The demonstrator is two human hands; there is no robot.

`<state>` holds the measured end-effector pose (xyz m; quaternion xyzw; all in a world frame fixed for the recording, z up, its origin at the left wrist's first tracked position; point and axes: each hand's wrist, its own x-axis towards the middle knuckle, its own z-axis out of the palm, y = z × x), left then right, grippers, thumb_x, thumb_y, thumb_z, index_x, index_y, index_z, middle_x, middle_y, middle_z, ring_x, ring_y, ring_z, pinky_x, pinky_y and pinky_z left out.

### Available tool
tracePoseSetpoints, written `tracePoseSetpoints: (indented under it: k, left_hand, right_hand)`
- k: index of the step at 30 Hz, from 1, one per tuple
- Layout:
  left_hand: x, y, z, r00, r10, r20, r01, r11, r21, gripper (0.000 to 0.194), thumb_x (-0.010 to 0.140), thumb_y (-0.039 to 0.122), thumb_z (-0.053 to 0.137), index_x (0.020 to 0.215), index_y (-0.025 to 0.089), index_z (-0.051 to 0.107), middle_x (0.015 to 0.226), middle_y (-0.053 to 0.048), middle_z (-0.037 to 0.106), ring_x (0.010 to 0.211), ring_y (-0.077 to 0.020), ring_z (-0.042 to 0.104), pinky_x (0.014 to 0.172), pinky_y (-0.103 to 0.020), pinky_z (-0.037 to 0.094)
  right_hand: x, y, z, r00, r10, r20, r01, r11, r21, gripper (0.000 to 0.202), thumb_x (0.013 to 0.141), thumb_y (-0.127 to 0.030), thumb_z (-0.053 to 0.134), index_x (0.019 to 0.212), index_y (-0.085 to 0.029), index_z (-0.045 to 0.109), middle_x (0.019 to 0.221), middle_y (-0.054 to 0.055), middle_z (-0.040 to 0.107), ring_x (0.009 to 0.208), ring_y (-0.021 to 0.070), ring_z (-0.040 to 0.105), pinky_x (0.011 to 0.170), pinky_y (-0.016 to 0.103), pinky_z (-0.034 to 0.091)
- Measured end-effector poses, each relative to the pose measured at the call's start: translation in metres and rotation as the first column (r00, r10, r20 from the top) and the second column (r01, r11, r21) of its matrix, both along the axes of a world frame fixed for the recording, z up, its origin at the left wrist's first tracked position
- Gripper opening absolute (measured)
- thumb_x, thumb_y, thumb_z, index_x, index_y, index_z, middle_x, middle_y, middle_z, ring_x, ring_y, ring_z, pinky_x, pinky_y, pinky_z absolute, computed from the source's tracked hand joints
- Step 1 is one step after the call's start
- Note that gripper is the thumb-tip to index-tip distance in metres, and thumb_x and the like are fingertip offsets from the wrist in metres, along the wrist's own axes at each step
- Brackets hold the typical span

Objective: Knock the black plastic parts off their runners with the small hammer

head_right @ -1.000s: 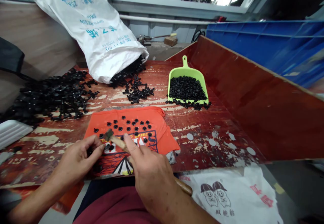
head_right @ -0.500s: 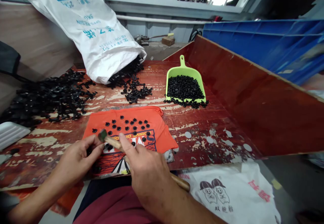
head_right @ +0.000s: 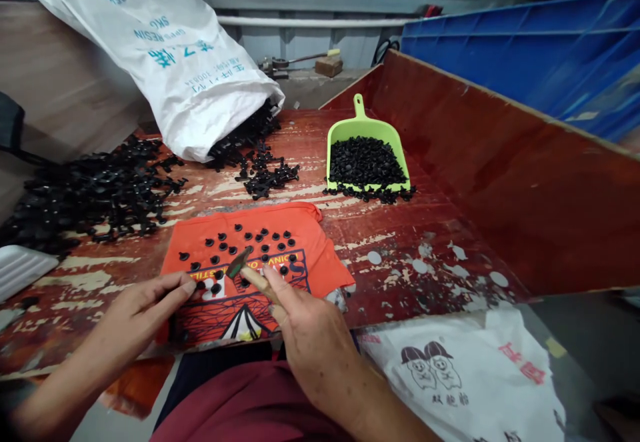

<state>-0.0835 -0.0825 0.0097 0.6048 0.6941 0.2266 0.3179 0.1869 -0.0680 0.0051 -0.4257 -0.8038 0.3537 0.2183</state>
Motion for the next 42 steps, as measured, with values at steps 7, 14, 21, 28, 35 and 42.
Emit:
tracePoseSetpoints:
  k: [7, 14, 21, 28, 35, 42]
  left_hand:
    - [-0.021, 0.009, 0.007, 0.983, 0.166, -0.073, -0.161, 0.984, 0.072, 0.031, 0.085, 0.049, 0.056, 0.074, 0.022, 0.065, 0.07, 0.001, 0.063, 0.069, -0.0181, 0.055, 0.062, -0.024, 0.039]
    - [-0.048, 0.006, 0.014, 0.674, 0.39, 0.627, -0.358, 0.915, -0.185, 0.026, 0.075, 0.038, 0.073, 0.065, 0.017, 0.062, 0.066, 0.0, 0.053, 0.062, -0.0125, 0.043, 0.055, -0.022, 0.037]
    - [-0.039, -0.008, 0.031, 0.015, 0.435, 0.9, -0.04, 0.9, -0.434, 0.024, 0.087, 0.023, 0.059, 0.065, 0.016, 0.054, 0.06, 0.004, 0.033, 0.055, -0.0098, 0.033, 0.061, -0.028, 0.041]
    - [-0.036, -0.017, 0.034, -0.1, 0.436, 0.894, -0.048, 0.896, -0.442, 0.025, 0.086, 0.023, 0.06, 0.064, 0.016, 0.052, 0.058, 0.006, 0.029, 0.051, -0.0085, 0.028, 0.056, -0.026, 0.037]
    - [-0.061, 0.009, 0.011, 0.768, 0.376, 0.519, -0.405, 0.912, -0.062, 0.03, 0.078, 0.044, 0.074, 0.07, 0.017, 0.065, 0.068, 0.0, 0.058, 0.067, -0.0133, 0.047, 0.062, -0.023, 0.037]
    - [-0.064, 0.028, -0.006, 0.96, 0.226, 0.167, -0.235, 0.971, 0.035, 0.038, 0.085, 0.054, 0.058, 0.073, 0.019, 0.065, 0.07, 0.0, 0.062, 0.069, -0.0179, 0.053, 0.065, -0.027, 0.039]
  right_hand:
    - [0.0, 0.0, -0.001, 1.0, 0.0, 0.029, 0.0, 1.0, 0.012, 0.059, 0.101, -0.013, 0.036, 0.157, -0.03, 0.026, 0.147, -0.003, 0.053, 0.118, 0.0198, 0.065, 0.106, 0.039, 0.05]
    - [0.0, 0.002, -0.005, 0.999, -0.018, 0.047, 0.017, 1.0, 0.011, 0.06, 0.101, -0.014, 0.035, 0.156, -0.036, 0.027, 0.143, -0.002, 0.057, 0.115, 0.0209, 0.067, 0.096, 0.037, 0.057]
    - [0.001, 0.005, -0.01, 0.996, -0.019, 0.09, 0.014, 0.999, 0.05, 0.057, 0.102, -0.016, 0.033, 0.155, -0.037, 0.031, 0.145, -0.003, 0.054, 0.122, 0.0204, 0.062, 0.096, 0.035, 0.057]
    - [-0.001, 0.005, -0.008, 0.997, 0.004, 0.072, -0.012, 0.994, 0.106, 0.061, 0.102, -0.013, 0.032, 0.157, -0.037, 0.023, 0.148, -0.005, 0.049, 0.128, 0.0189, 0.057, 0.098, 0.033, 0.056]
    - [0.002, 0.009, -0.009, 0.988, 0.075, 0.137, -0.086, 0.993, 0.076, 0.062, 0.102, -0.015, 0.029, 0.156, -0.043, 0.02, 0.15, -0.008, 0.047, 0.127, 0.017, 0.058, 0.096, 0.032, 0.057]
    - [0.002, 0.006, -0.012, 0.985, 0.057, 0.163, -0.063, 0.997, 0.035, 0.059, 0.103, -0.019, 0.029, 0.156, -0.044, 0.021, 0.147, -0.006, 0.052, 0.118, 0.0193, 0.065, 0.098, 0.036, 0.055]
